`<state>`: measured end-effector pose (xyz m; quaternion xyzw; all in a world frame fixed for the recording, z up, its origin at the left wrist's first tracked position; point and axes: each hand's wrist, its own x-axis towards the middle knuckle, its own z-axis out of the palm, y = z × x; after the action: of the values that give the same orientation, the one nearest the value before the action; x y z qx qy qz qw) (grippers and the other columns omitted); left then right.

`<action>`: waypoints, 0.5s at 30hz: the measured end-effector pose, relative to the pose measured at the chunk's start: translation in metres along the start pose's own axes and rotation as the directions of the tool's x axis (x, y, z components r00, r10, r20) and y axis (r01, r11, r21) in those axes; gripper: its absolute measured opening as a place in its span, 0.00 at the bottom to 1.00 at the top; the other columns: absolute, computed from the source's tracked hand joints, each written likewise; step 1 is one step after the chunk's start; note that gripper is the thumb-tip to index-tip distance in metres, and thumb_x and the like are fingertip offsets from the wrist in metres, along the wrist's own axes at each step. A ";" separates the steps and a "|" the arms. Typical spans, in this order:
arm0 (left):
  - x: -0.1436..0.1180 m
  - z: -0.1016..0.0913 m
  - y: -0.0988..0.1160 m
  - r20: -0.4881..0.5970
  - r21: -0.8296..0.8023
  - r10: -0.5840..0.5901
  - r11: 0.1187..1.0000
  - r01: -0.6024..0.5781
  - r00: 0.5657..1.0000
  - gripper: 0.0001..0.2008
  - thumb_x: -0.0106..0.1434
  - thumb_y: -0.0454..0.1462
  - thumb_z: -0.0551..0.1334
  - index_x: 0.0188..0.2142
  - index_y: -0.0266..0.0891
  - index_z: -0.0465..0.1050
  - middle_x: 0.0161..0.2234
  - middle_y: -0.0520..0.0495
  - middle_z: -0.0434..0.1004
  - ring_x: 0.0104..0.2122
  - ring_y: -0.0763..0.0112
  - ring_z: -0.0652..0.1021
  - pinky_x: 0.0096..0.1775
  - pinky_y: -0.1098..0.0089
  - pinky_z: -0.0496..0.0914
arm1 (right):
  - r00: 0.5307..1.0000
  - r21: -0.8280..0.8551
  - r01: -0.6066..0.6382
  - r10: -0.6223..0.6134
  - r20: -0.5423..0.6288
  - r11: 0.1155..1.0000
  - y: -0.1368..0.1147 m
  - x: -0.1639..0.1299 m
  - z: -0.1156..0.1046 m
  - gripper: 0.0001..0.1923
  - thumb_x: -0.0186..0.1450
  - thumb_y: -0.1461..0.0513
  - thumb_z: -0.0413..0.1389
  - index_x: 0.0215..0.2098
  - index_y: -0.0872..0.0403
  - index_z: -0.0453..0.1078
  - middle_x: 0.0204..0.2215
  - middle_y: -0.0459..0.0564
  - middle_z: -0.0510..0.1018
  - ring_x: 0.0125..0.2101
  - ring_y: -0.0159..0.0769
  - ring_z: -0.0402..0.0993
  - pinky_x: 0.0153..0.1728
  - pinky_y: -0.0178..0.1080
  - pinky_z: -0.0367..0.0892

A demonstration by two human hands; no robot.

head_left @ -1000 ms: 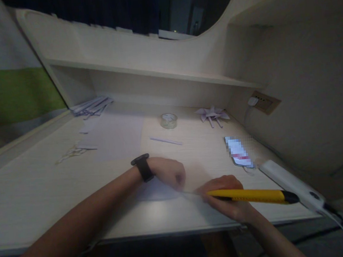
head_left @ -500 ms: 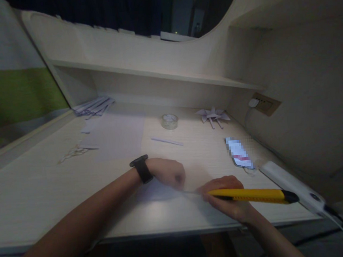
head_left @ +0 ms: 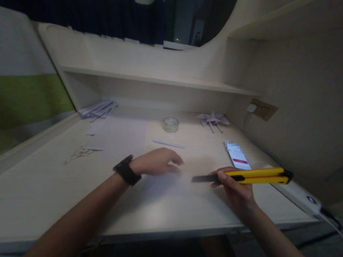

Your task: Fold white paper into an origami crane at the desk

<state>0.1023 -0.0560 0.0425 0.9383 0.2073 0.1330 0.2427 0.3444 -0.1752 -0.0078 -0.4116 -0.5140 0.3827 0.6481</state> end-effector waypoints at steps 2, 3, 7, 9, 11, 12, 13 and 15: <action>-0.013 -0.016 -0.006 -0.221 -0.038 -0.105 0.994 0.099 0.970 0.13 0.64 0.39 0.56 0.44 0.37 0.74 0.42 0.44 0.78 0.39 0.69 0.76 0.42 0.69 0.66 | 1.000 0.012 -0.010 0.010 -0.002 1.000 0.000 0.002 0.002 0.04 0.58 0.60 0.60 0.30 0.53 0.74 0.28 0.50 0.79 0.28 0.37 0.76 0.24 0.38 0.76; -0.020 -0.022 -0.011 -0.311 -0.054 -0.158 0.987 0.149 0.937 0.13 0.64 0.39 0.55 0.44 0.37 0.74 0.42 0.45 0.78 0.39 0.69 0.76 0.42 0.69 0.67 | 1.000 0.018 -0.017 0.016 0.001 1.000 0.000 0.002 0.002 0.05 0.58 0.60 0.60 0.30 0.54 0.74 0.28 0.50 0.79 0.28 0.37 0.76 0.24 0.38 0.76; -0.040 -0.030 -0.037 -0.544 -0.086 -0.315 0.943 0.321 0.778 0.13 0.62 0.41 0.57 0.39 0.37 0.76 0.38 0.45 0.79 0.37 0.67 0.77 0.41 0.68 0.68 | 0.999 0.053 -0.052 0.052 0.013 0.997 0.001 0.002 0.004 0.06 0.59 0.58 0.59 0.30 0.54 0.74 0.28 0.51 0.78 0.29 0.39 0.76 0.25 0.39 0.76; -0.045 -0.025 -0.046 -0.556 -0.102 -0.335 0.936 0.338 0.761 0.13 0.62 0.41 0.57 0.38 0.37 0.76 0.38 0.45 0.79 0.37 0.67 0.77 0.40 0.68 0.68 | 0.998 0.056 -0.066 0.066 0.006 0.996 0.004 0.002 0.004 0.07 0.59 0.58 0.58 0.30 0.53 0.74 0.28 0.51 0.78 0.29 0.39 0.76 0.26 0.40 0.76; -0.047 -0.018 -0.049 -0.549 -0.088 -0.332 0.935 0.342 0.767 0.13 0.62 0.43 0.57 0.38 0.37 0.76 0.39 0.45 0.79 0.37 0.67 0.77 0.40 0.69 0.68 | 0.999 0.042 -0.051 0.051 -0.003 0.998 0.005 0.004 0.003 0.08 0.60 0.58 0.57 0.31 0.53 0.75 0.28 0.51 0.79 0.29 0.39 0.76 0.26 0.40 0.75; -0.047 -0.014 -0.048 -0.519 -0.067 -0.309 0.944 0.323 0.797 0.14 0.61 0.44 0.58 0.39 0.38 0.75 0.40 0.45 0.79 0.38 0.67 0.77 0.41 0.68 0.68 | 1.000 0.028 -0.030 0.030 0.000 0.999 0.005 0.006 0.003 0.09 0.61 0.57 0.56 0.30 0.54 0.75 0.28 0.51 0.79 0.29 0.39 0.76 0.27 0.41 0.75; -0.047 -0.010 -0.045 -0.476 -0.040 -0.273 0.957 0.289 0.836 0.15 0.59 0.45 0.60 0.40 0.39 0.75 0.41 0.46 0.78 0.40 0.66 0.76 0.43 0.67 0.67 | 1.000 0.011 -0.009 0.009 0.013 1.000 0.004 0.008 0.002 0.10 0.61 0.57 0.55 0.29 0.54 0.75 0.28 0.52 0.79 0.30 0.40 0.76 0.30 0.42 0.75; -0.046 -0.002 -0.037 -0.344 0.015 -0.171 0.982 0.187 0.923 0.20 0.55 0.49 0.64 0.42 0.40 0.74 0.44 0.45 0.76 0.45 0.64 0.74 0.48 0.64 0.65 | 0.998 -0.027 0.020 -0.018 0.062 0.999 -0.003 0.017 0.000 0.13 0.62 0.57 0.54 0.25 0.55 0.74 0.29 0.53 0.80 0.32 0.42 0.76 0.35 0.43 0.73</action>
<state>0.0495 -0.0470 0.0184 0.8837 0.3341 0.2657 0.1918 0.3475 -0.1606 0.0011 -0.4035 -0.5428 0.3818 0.6299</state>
